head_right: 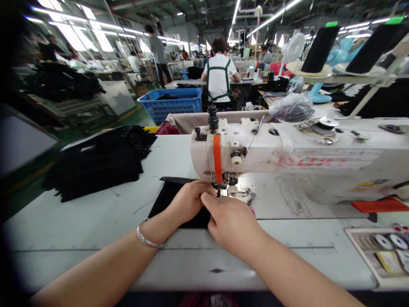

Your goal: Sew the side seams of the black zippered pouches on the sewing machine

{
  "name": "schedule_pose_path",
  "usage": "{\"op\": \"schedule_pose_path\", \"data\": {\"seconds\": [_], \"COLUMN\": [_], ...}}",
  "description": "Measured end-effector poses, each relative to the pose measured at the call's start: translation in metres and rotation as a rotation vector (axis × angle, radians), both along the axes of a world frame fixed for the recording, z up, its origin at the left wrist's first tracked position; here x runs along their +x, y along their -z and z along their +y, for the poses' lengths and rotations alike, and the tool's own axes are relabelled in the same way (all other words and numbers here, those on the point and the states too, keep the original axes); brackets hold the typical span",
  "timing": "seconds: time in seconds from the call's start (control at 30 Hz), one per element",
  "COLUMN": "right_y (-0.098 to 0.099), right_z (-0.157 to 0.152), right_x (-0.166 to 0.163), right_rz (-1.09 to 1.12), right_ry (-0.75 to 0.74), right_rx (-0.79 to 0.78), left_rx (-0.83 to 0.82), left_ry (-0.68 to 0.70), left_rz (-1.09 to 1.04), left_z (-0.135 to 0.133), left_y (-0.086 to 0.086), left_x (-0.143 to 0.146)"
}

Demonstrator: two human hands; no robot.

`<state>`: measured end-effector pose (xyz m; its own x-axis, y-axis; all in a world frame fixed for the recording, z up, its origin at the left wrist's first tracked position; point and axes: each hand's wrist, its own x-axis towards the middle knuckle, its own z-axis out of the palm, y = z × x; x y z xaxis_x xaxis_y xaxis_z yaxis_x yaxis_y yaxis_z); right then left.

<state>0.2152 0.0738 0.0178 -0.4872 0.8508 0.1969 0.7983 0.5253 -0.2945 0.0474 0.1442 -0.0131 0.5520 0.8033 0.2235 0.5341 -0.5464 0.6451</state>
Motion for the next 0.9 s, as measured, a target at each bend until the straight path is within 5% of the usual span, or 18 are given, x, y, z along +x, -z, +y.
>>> {"op": "schedule_pose_path", "data": {"seconds": [0.23,0.33,0.43,0.53,0.7,0.8,0.9], "right_y": [0.004,0.017,0.029,0.032,0.025,0.026,0.031], "right_z": [-0.019,-0.014,0.003,0.016,0.019,0.018,0.019], "right_x": [0.027,0.037,0.036,0.034,0.037,0.041,0.045], "right_rz": [0.102,0.085,0.047,0.063,0.081,0.123,0.097], "right_ry": [-0.043,0.014,-0.119,-0.298,-0.536,-0.552,-0.378], "right_rx": [0.339,0.296,0.235,0.222,0.282,0.215,0.175], "left_rx": [-0.234,-0.461,-0.512,-0.301,0.391,0.485,0.493], "left_ry": [0.077,0.154,0.182,0.199,0.331,0.347,0.289], "left_rz": [0.002,-0.036,-0.042,0.012,0.289,0.397,0.351], "left_z": [0.001,-0.008,-0.019,-0.022,-0.013,-0.007,-0.007], "left_y": [-0.025,-0.038,-0.045,-0.044,-0.017,0.004,0.014], "left_x": [-0.019,-0.028,-0.028,-0.025,-0.018,-0.015,-0.016]}}
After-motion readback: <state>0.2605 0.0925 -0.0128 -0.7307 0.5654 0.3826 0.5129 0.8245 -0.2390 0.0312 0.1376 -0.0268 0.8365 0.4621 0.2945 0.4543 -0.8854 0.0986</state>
